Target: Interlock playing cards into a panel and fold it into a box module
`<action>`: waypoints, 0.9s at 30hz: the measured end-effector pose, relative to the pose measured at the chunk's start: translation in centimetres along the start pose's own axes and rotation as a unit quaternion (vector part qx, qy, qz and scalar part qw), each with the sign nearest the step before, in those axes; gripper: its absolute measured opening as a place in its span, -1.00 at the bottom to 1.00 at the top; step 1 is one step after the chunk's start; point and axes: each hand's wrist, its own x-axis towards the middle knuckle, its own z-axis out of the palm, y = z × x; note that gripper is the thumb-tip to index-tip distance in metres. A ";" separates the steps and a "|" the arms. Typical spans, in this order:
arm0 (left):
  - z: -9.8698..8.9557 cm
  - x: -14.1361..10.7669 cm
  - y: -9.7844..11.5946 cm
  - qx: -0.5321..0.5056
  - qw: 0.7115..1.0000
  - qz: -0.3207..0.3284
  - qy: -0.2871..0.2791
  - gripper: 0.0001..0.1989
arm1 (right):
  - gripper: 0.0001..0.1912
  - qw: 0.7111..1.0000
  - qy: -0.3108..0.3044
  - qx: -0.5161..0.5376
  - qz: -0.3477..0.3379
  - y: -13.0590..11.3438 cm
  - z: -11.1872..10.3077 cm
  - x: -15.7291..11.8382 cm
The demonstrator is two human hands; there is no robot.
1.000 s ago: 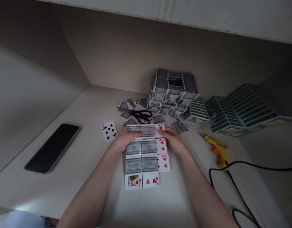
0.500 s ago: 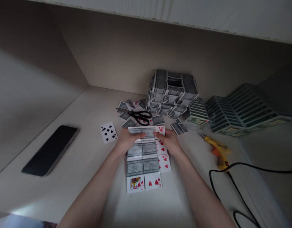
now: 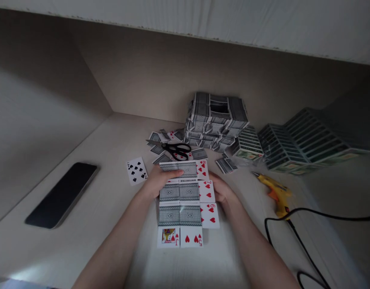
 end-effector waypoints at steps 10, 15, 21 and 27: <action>0.3 0.0 -0.4 0.057 0.998 -0.002 0.008 -0.60 | -0.62 0.998 -0.001 -0.033 -0.058 -0.4 0.5 0.2; 0.4 -0.1 -0.3 0.067 0.998 0.007 -0.001 -0.60 | -0.70 0.996 0.067 -0.044 -0.032 -0.6 0.4 0.1; 0.3 -0.1 -0.4 0.084 0.996 0.017 -0.003 -0.64 | -0.67 0.987 0.142 -0.067 -0.029 -0.9 0.8 0.1; 0.3 0.0 -0.4 0.080 0.996 0.027 -0.005 -0.66 | -0.62 0.973 0.185 -0.120 -0.063 -0.9 1.5 0.3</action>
